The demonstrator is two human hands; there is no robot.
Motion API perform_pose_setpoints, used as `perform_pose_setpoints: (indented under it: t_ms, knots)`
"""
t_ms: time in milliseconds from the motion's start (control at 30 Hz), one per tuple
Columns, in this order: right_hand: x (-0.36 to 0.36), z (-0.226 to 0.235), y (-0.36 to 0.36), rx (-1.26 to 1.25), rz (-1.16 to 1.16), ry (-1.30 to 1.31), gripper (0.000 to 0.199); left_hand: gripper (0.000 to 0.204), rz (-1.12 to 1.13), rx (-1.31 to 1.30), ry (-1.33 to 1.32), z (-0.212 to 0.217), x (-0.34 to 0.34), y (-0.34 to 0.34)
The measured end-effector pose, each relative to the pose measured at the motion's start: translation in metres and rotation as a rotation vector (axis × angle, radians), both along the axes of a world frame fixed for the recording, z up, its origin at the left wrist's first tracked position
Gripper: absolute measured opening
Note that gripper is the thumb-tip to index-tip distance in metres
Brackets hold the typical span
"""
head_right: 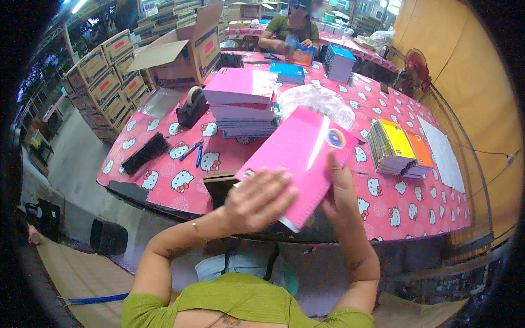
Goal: The person assembles notebooks by sliding spiral bindings through stacked pages and covers, then smoothing the binding by hand.
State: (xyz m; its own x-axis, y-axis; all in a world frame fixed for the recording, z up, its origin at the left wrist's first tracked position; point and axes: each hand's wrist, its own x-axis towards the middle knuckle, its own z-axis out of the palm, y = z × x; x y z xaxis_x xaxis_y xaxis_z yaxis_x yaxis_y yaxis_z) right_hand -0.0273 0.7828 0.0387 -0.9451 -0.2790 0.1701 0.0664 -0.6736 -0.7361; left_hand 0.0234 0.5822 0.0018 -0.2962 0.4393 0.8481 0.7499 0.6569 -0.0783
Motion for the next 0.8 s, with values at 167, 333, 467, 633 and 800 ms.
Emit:
perform_pose_setpoints:
  t_ms: [167, 333, 467, 633, 800]
  knots:
    - [-0.055, -0.051, -0.003, 0.718, -0.475, 0.695, 0.062, 0.028, -0.249, 0.925, -0.783, 0.032, -0.023, -0.049]
    - [-0.080, -0.104, -0.011, 0.466, -0.070, 0.399, 0.038, 0.028, -0.270, 0.936, -0.790, -0.007, -0.049, -0.074]
    - [-0.082, -0.128, -0.022, 0.450, -0.098, 0.373, 0.038, 0.028, -0.256, 0.894, -0.901, -0.029, -0.044, -0.085]
    - [-0.077, -0.150, -0.031, 0.507, -0.075, 0.294, 0.040, 0.041, -0.120, 0.765, -0.859, -0.025, -0.031, -0.086]
    - [-0.051, -0.176, -0.058, 0.689, -0.117, 0.380, 0.053, 0.082, 0.612, 0.135, -0.004, -0.019, -0.013, -0.066]
